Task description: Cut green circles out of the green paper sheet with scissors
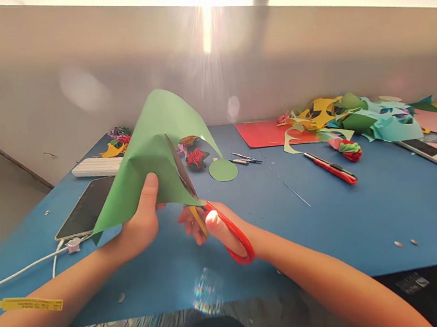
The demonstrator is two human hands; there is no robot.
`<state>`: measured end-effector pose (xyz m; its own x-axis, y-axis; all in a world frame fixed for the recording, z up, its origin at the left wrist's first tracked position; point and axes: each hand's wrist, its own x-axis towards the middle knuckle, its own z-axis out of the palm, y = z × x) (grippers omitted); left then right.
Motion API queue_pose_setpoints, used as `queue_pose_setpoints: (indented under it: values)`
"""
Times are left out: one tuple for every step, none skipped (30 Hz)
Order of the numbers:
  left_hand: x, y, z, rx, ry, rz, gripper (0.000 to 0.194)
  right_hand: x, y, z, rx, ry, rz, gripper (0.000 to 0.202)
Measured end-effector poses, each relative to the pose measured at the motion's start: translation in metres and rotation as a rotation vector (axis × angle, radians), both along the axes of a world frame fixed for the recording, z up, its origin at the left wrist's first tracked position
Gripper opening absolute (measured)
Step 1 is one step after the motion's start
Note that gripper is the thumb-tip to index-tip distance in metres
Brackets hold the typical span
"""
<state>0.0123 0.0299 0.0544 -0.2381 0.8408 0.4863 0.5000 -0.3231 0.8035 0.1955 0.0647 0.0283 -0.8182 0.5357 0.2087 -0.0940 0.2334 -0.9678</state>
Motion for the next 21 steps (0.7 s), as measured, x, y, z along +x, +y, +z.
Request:
queue_pose_setpoints:
  values:
    - [-0.0002,-0.0008,0.0017,0.001,0.063,0.003,0.039,-0.0001,-0.0002,0.0001,-0.005,-0.009,-0.009,0.084]
    - [-0.0002,-0.0017,0.0028,0.001,0.128,0.010,0.039,-0.0002,-0.0004,0.0002,-0.003,-0.013,-0.016,0.085]
    - [-0.0001,-0.0026,0.0033,-0.006,0.190,0.020,0.038,-0.0003,-0.0005,0.0003,0.003,-0.015,-0.021,0.086]
    - [-0.0001,-0.0035,0.0034,-0.010,0.240,0.036,0.038,-0.0004,-0.0006,0.0004,0.013,-0.013,-0.027,0.087]
    - [0.0000,-0.0045,0.0030,-0.013,0.276,0.059,0.039,-0.0004,-0.0006,0.0007,0.030,-0.005,-0.032,0.087]
    - [0.0001,-0.0053,0.0024,-0.018,0.295,0.076,0.040,-0.0005,-0.0005,0.0011,0.046,0.003,-0.037,0.087]
    - [0.0003,-0.0059,0.0018,-0.023,0.296,0.082,0.042,-0.0005,-0.0004,0.0015,0.063,0.012,-0.039,0.087]
    - [0.0005,-0.0062,0.0013,-0.029,0.287,0.076,0.042,-0.0005,-0.0002,0.0020,0.075,0.019,-0.042,0.086]
    - [0.0007,-0.0061,0.0012,-0.031,0.270,0.072,0.042,-0.0004,-0.0001,0.0023,0.081,0.023,-0.047,0.086]
    - [0.0011,-0.0057,0.0014,-0.035,0.252,0.064,0.041,-0.0003,0.0001,0.0026,0.084,0.030,-0.048,0.086]
    - [0.0017,-0.0050,0.0019,-0.049,0.231,0.053,0.041,-0.0002,0.0003,0.0026,0.081,0.027,-0.049,0.086]
    - [0.0023,-0.0042,0.0025,-0.062,0.209,0.045,0.042,-0.0001,0.0005,0.0024,0.079,0.022,-0.051,0.086]
    - [0.0030,-0.0033,0.0031,-0.076,0.187,0.045,0.043,0.0000,0.0008,0.0020,0.081,0.018,-0.053,0.087]
    - [0.0038,-0.0025,0.0036,-0.087,0.167,0.045,0.043,0.0000,0.0011,0.0015,0.087,0.008,-0.057,0.088]
    - [0.0044,-0.0018,0.0039,-0.093,0.150,0.038,0.041,-0.0001,0.0013,0.0011,0.094,-0.002,-0.060,0.090]
    - [0.0050,-0.0013,0.0039,-0.094,0.139,0.025,0.039,-0.0001,0.0016,0.0008,0.099,-0.007,-0.064,0.091]
    - [0.0054,-0.0011,0.0038,-0.095,0.137,0.012,0.036,-0.0001,0.0017,0.0008,0.096,-0.009,-0.068,0.092]
    - [0.0057,-0.0009,0.0036,-0.091,0.142,0.005,0.034,0.0000,0.0018,0.0009,0.088,-0.006,-0.070,0.091]
    - [0.0060,-0.0009,0.0032,-0.083,0.151,0.007,0.032,0.0003,0.0017,0.0013,0.077,-0.008,-0.072,0.089]
    - [0.0061,-0.0008,0.0028,-0.071,0.158,0.015,0.032,0.0006,0.0015,0.0017,0.071,-0.009,-0.070,0.088]
    - [0.0063,-0.0007,0.0024,-0.061,0.160,0.029,0.035,0.0010,0.0013,0.0023,0.068,-0.010,-0.067,0.086]
